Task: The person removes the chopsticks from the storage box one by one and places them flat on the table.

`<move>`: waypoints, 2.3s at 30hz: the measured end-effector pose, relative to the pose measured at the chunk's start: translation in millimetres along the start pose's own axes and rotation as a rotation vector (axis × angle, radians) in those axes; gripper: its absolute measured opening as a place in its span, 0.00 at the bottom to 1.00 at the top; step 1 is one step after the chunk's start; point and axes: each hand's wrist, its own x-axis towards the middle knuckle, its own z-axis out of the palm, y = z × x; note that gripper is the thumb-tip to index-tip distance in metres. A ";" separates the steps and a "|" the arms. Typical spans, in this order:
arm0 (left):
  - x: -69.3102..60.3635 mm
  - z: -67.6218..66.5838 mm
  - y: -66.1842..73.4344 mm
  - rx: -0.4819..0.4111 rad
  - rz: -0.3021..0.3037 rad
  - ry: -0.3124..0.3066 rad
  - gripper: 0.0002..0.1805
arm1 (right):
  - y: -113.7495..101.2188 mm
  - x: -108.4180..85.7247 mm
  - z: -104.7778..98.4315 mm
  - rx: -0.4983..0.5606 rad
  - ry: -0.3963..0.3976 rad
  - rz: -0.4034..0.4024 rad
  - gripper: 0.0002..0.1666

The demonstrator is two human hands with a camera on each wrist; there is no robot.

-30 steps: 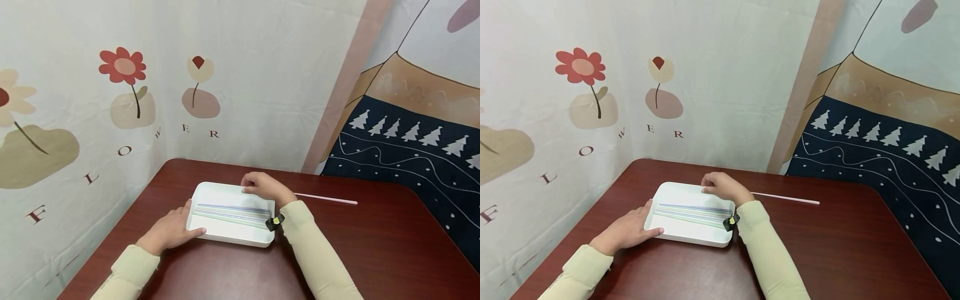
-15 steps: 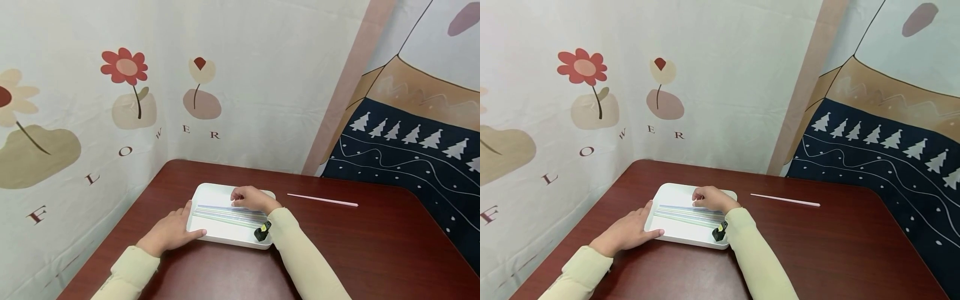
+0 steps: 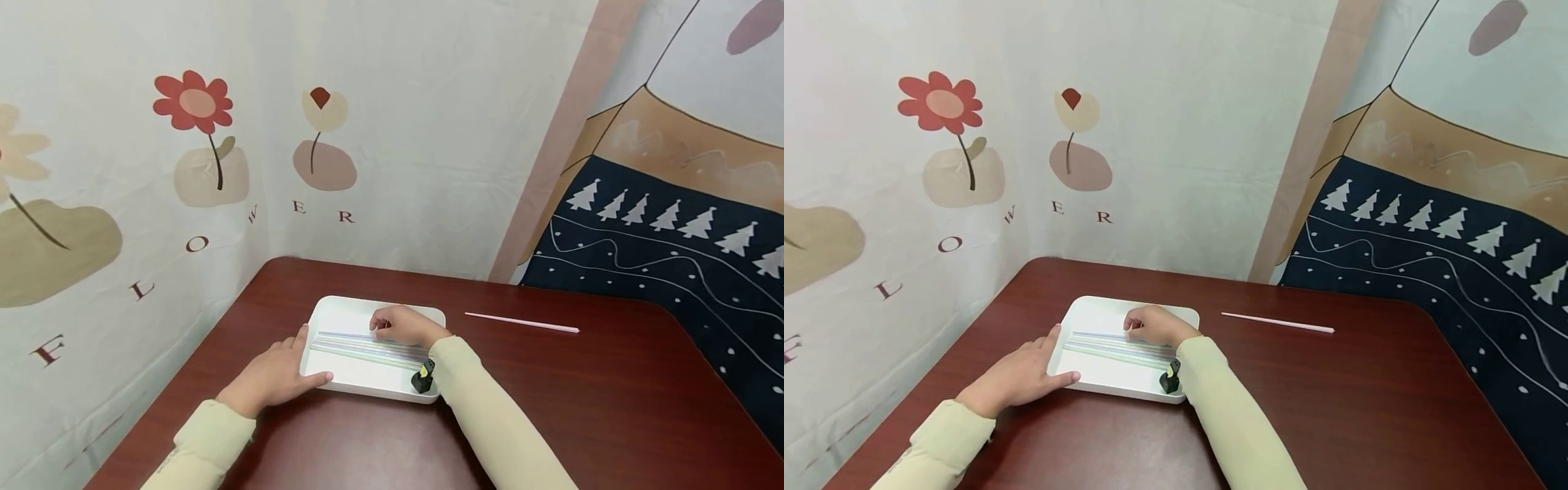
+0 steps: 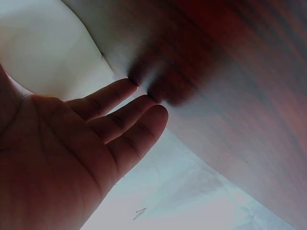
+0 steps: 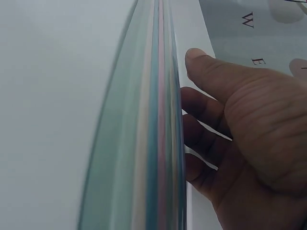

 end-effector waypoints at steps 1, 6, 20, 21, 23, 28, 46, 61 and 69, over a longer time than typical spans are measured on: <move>-0.3 -0.4 -0.2 -0.002 0.000 0.002 0.65 | -0.1 0.5 0.7 0.001 -0.002 0.001 0.03; -1.1 -0.5 -0.7 0.000 0.003 0.016 0.65 | 1.2 2.2 2.7 0.010 -0.001 0.014 0.03; -0.8 -0.4 0.2 0.001 0.014 0.026 0.64 | 2.7 2.5 3.5 -0.016 0.013 0.031 0.07; -0.6 -0.4 0.0 0.001 0.014 0.026 0.64 | 2.4 2.5 3.6 -0.017 0.016 0.033 0.08; -0.3 -0.3 -0.3 0.000 0.014 0.026 0.64 | 2.2 2.7 4.0 -0.019 0.018 0.039 0.08; -0.2 -0.2 0.0 0.000 0.008 0.013 0.65 | 4.1 4.0 5.8 -0.029 0.025 0.030 0.08; 0.2 -0.3 0.4 0.022 0.015 0.002 0.66 | -2.3 0.9 5.5 -0.085 0.041 0.002 0.06; 0.6 -0.6 0.7 0.010 0.010 0.015 0.65 | -2.1 1.6 3.6 -0.082 0.061 0.035 0.06; 1.5 1.1 -0.2 0.015 -0.002 0.010 0.65 | -4.9 0.5 -3.5 -0.064 0.098 -0.009 0.06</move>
